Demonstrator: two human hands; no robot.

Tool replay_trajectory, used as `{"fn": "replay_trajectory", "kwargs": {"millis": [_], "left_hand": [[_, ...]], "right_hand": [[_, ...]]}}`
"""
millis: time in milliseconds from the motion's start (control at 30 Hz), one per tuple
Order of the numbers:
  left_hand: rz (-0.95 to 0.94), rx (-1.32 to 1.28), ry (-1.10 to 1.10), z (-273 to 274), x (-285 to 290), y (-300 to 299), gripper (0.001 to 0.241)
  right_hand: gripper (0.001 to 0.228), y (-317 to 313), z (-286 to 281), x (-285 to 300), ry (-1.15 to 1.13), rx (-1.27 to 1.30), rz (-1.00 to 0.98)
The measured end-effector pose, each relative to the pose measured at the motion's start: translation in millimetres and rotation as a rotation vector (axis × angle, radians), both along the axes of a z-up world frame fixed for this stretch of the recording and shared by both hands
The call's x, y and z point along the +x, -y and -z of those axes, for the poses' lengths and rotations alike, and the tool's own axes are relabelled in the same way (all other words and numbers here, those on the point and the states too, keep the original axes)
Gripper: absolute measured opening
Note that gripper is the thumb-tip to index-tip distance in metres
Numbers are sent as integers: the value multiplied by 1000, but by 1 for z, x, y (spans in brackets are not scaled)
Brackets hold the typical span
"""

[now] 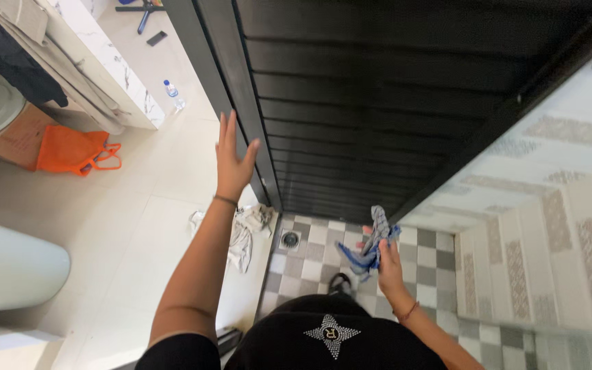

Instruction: The person wipes tiled walls and a metal faucet with a cloth and then wipes a dark paneled door with the same cloth.

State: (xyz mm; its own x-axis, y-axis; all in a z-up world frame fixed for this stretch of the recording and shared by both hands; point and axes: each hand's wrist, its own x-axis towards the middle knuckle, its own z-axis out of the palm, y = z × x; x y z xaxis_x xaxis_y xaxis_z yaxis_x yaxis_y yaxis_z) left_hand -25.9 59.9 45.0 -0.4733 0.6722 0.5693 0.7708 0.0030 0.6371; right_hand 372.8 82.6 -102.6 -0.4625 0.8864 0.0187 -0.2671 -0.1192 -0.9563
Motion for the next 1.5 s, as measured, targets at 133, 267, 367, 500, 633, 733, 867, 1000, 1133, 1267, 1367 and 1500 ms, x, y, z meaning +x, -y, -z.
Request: {"fn": "replay_trajectory", "kwargs": {"millis": [133, 267, 367, 500, 633, 733, 867, 1000, 1133, 1267, 1367, 1500], "left_hand": [[-48, 125, -31, -59, -29, -78, 95], [-71, 435, -105, -108, -63, -146, 106], [-39, 554, 5, -128, -82, -180, 102], [-180, 564, -100, -130, -91, -209, 97], [-311, 517, -229, -115, -104, -215, 82], [-383, 498, -313, -105, -112, -220, 76], [-478, 493, -432, -97, -117, -225, 68], [-418, 414, -450, -89, -119, -221, 69], [-338, 389, -528, -86, -127, -214, 63], [-246, 399, -554, -83, -126, -212, 62], [-154, 417, -575, -84, -138, -201, 58], [-121, 469, -643, -82, -141, -204, 58]], "right_hand": [[58, -40, 18, 2, 30, 38, -41], [55, -87, 39, 5, 72, 23, -27], [54, -122, 54, 4, 88, 21, -58], [52, -161, 64, -6, 54, 19, -159], [52, -189, 60, -20, 139, 71, -185], [53, -198, 55, -26, 95, 207, -178], [55, -201, 33, -39, 69, 172, -83], [61, -207, -19, -49, 50, 255, 28], [76, -224, -105, -71, 9, 620, 349], [81, -251, -193, -78, 185, 993, 866], [71, -285, -241, -100, 192, 1108, 1114], [63, -326, -273, -153, 136, 1039, 1157]]}}
